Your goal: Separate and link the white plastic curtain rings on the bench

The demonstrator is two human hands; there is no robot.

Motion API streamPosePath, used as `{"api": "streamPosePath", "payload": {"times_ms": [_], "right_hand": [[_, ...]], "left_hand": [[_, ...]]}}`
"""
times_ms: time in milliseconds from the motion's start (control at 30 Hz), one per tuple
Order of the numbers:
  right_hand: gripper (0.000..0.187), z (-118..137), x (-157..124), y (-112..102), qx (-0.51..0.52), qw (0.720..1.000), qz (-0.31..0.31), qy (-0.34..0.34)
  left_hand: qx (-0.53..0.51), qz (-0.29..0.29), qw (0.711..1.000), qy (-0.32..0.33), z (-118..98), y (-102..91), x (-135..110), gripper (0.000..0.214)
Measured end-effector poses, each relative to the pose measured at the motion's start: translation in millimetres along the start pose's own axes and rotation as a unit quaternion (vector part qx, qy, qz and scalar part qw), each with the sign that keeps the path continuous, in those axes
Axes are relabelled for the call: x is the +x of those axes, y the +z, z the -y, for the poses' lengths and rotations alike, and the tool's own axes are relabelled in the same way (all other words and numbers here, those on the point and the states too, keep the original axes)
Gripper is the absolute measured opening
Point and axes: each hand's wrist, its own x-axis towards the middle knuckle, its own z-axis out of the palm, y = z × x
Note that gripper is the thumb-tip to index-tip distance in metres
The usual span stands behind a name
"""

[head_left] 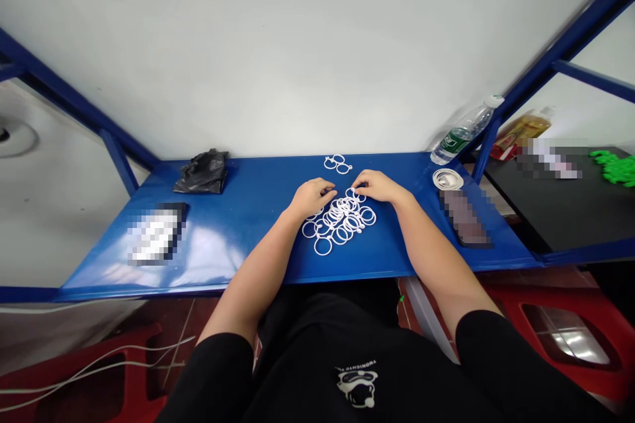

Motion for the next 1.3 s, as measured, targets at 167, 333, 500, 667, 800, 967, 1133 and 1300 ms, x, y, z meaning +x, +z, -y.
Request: {"api": "streamPosePath", "payload": {"times_ms": [167,333,500,667,800,967,1133,1300], "right_hand": [[0.01,13,0,-1,0.039,0.998,-0.055,-0.003],[0.015,47,0,9,0.125,0.971,-0.203,-0.004],[0.014,72,1,30,0.143,0.953,-0.264,-0.049],[0.029,66,0,34,0.127,0.96,-0.238,-0.074],[0.024,63,-2,32,0.104,0.969,-0.206,-0.09],[0.026,63,-3,32,0.119,0.969,-0.192,-0.099],[0.024,64,-4,29,0.108,0.97,-0.185,-0.114],[0.021,68,-4,29,0.097,0.974,-0.175,-0.105]], "left_hand": [[-0.028,-0.01,0.999,0.028,-6,-0.6,-1,0.034],[-0.031,-0.022,0.998,0.049,-15,0.1,-1,0.03],[-0.001,-0.036,0.997,0.068,-17,1.7,-1,0.017],[-0.011,-0.039,0.998,0.039,-15,0.2,-2,0.02],[-0.019,-0.041,0.999,0.03,-13,-1.7,-2,0.031],[0.008,-0.039,0.999,0.024,-10,-0.7,-1,0.041],[0.003,-0.028,0.999,0.029,-11,-1.4,-1,0.047],[0.003,-0.019,0.999,0.027,-11,-1.5,-1,0.048]]}}
